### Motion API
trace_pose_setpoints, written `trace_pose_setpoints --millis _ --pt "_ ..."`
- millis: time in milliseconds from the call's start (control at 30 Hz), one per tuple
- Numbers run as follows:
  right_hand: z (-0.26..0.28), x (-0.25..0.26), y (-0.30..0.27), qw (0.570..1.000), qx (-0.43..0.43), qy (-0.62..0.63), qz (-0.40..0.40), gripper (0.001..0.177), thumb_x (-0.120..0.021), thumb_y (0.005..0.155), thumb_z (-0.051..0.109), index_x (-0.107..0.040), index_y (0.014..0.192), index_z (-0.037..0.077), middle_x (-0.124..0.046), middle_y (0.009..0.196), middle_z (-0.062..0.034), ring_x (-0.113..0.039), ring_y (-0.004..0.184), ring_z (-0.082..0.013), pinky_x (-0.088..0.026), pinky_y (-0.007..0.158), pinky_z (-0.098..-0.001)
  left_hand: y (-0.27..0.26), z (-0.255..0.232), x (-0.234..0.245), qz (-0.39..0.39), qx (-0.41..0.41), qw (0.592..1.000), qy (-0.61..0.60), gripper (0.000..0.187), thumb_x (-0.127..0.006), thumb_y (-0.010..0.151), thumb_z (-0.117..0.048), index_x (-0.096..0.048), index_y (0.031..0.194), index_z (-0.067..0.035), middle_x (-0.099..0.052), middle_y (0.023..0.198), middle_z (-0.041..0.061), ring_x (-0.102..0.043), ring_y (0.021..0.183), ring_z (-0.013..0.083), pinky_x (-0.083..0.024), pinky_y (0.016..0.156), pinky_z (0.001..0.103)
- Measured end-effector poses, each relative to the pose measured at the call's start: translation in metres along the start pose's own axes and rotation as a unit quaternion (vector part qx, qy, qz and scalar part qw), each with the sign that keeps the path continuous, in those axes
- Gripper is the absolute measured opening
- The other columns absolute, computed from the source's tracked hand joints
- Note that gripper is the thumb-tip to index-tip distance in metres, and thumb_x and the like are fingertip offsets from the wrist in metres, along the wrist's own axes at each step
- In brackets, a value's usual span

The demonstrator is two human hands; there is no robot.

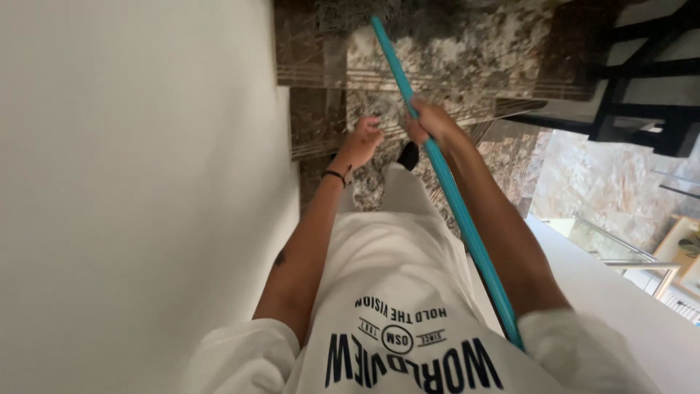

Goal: Mopping a marble/stone staircase using a blue mop.

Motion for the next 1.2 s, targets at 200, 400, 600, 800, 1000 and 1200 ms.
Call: trace_pose_setpoints --millis 200,400,600,800,1000,1200 --pt "0.037 -0.078 -0.026 0.996 -0.020 -0.082 -0.011 0.044 -0.031 0.113 0.040 -0.043 0.084 0.009 -0.036 0.056 0.0040 -0.028 0.042 -0.0083 -0.027 0.037 -0.0287 -0.043 0.026 0.074 -0.071 -0.003 0.996 -0.057 0.052 -0.054 0.104 -0.038 -0.042 0.145 -0.010 -0.064 0.125 0.014 -0.068 0.110 0.0252 -0.058 0.091 0.044" --pt "0.042 -0.128 -0.023 0.998 -0.055 -0.013 0.001 0.038 -0.033 0.113 0.041 -0.046 0.093 0.010 -0.037 0.060 0.0076 -0.028 0.043 -0.0043 -0.023 0.034 -0.0242 -0.045 0.034 0.098 -0.102 0.034 0.987 -0.121 0.052 -0.057 0.102 -0.037 -0.041 0.144 -0.010 -0.059 0.128 0.012 -0.068 0.106 0.0241 -0.059 0.087 0.041" --pt "0.009 -0.133 0.082 0.995 -0.061 0.048 0.054 0.041 -0.035 0.113 0.039 -0.048 0.093 0.006 -0.038 0.059 0.0052 -0.029 0.041 -0.0061 -0.026 0.034 -0.0251 -0.040 0.035 0.109 -0.102 0.016 0.987 -0.120 0.052 -0.058 0.102 -0.035 -0.042 0.144 -0.009 -0.063 0.121 0.014 -0.069 0.102 0.0224 -0.058 0.081 0.040" --pt "-0.045 -0.130 0.065 0.996 -0.080 -0.027 -0.017 0.042 -0.039 0.112 0.041 -0.049 0.088 0.008 -0.043 0.056 0.0025 -0.035 0.040 -0.0090 -0.030 0.035 -0.0270 -0.046 0.051 0.109 -0.099 0.036 0.990 -0.097 0.052 -0.058 0.103 -0.036 -0.042 0.145 -0.010 -0.064 0.123 0.009 -0.069 0.103 0.0193 -0.059 0.085 0.038" --pt "-0.120 -0.108 -0.003 0.987 -0.121 -0.091 -0.061 0.044 -0.042 0.104 0.043 -0.050 0.079 0.008 -0.048 0.053 -0.0057 -0.044 0.037 -0.0174 -0.037 0.035 -0.0334 -0.045 0.065 0.089 -0.080 0.097 0.988 -0.092 0.050 -0.057 0.103 -0.033 -0.043 0.145 -0.011 -0.066 0.123 0.009 -0.068 0.102 0.0197 -0.057 0.086 0.039" --pt "-0.133 -0.019 -0.017 0.982 -0.133 0.107 -0.076 0.029 -0.042 0.109 0.039 -0.044 0.096 0.013 -0.039 0.059 0.0022 -0.031 0.041 -0.0087 -0.027 0.036 -0.0272 -0.038 0.075 0.081 -0.065 0.106 0.986 -0.107 0.050 -0.058 0.102 -0.033 -0.044 0.145 -0.012 -0.067 0.122 0.008 -0.070 0.100 0.0199 -0.060 0.084 0.040"
Point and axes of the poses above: each hand's wrist, its own y-axis towards the middle knuckle, its own x-axis out of the back of the hand, z = x × y, the point moved 4 cm from there along y, towards the middle knuckle
